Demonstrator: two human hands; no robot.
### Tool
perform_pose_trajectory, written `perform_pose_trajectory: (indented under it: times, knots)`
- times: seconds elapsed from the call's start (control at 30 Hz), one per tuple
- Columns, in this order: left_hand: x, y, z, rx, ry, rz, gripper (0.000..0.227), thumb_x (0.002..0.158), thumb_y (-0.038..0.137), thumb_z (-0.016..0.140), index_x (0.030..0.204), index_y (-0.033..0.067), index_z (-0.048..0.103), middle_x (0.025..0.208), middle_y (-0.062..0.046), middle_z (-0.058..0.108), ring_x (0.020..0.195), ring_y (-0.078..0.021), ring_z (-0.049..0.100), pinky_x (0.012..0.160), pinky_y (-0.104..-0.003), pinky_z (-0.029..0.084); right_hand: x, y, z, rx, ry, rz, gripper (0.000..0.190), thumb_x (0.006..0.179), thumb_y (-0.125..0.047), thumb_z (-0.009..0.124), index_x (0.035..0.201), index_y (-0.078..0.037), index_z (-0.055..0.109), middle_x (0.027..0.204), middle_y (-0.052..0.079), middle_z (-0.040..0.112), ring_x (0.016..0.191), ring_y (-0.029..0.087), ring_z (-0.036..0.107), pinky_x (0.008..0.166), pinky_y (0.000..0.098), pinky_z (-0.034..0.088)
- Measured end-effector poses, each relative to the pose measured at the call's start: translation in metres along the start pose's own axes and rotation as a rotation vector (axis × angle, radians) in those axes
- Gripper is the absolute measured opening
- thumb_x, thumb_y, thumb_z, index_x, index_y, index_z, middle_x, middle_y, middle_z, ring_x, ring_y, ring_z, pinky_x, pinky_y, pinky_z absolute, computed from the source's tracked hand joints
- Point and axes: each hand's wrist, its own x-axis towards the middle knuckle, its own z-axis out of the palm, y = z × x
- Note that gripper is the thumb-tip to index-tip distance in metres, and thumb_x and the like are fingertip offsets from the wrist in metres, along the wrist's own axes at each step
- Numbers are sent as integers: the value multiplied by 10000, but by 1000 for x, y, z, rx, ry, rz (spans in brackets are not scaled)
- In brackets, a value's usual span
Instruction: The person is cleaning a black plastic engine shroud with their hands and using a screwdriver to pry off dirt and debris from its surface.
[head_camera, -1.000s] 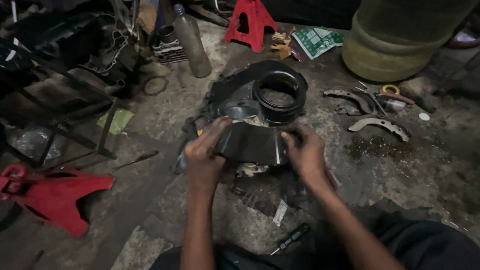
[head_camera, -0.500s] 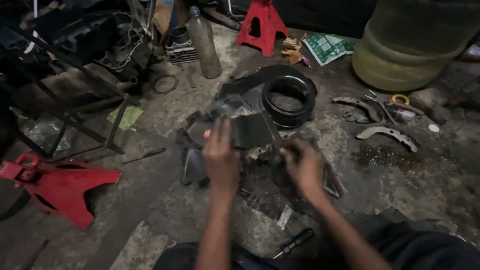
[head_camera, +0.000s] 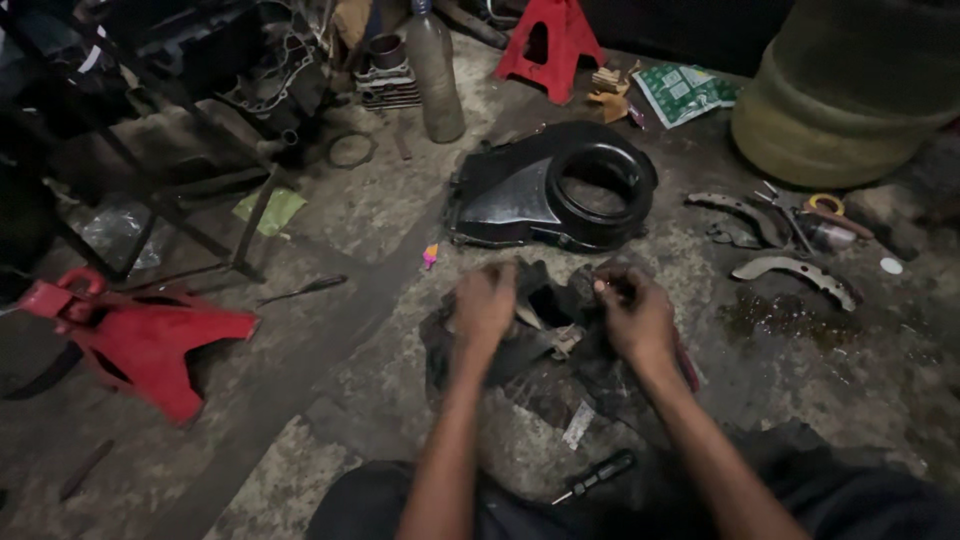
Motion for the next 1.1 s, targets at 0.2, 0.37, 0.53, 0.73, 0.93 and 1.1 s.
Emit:
perform_pose_trajectory:
  times: [0.2,0.37,0.53,0.73,0.93,1.1]
  knots:
    - [91,-104,18,420,-85,85,639,954,553,541,1015,-45,756,1081,-306,711,1074,-453,675,1014,-501,494,6,26,8,66,-3,3,196,911,-160,731,1056,-29,741,917,110,774,831,164,708,775,335,544]
    - [128,-152,34,210,-373,-23,868,806,752,605,1184,-23,702,1210,-287,667,1173,-423,626,996,-472,481,31,41,-8,250,228,-37,231,983,-168,762,1090,32,724,989,120,743,899,192,653,848,351,526]
    - [103,-87,7,278,-493,-51,971,733,853,579,1071,-37,767,1132,-255,747,1112,-364,720,963,-462,525,32,-13,-101,212,81,349,262,946,-208,745,1157,-52,744,1013,72,741,881,191,646,782,370,499]
    - [51,-2,-33,478,-558,57,1015,598,875,728,860,-105,763,909,-250,761,864,-331,749,821,-446,559,14,-42,-158,76,-96,368,311,915,-203,742,1193,-64,733,1114,107,749,992,216,659,858,376,514]
    - [-12,38,-62,313,-663,272,735,611,735,780,818,30,758,786,-168,736,719,-277,715,724,-438,559,4,-20,-134,96,-164,440,327,887,-192,766,1193,-79,737,1140,85,754,1036,182,667,913,346,505]
    - [-50,25,-88,229,-504,163,652,725,578,844,852,-44,696,827,-212,699,802,-343,692,764,-467,545,7,-11,-127,251,-235,350,286,909,-169,739,1168,-48,748,1038,91,750,903,178,648,801,350,521]
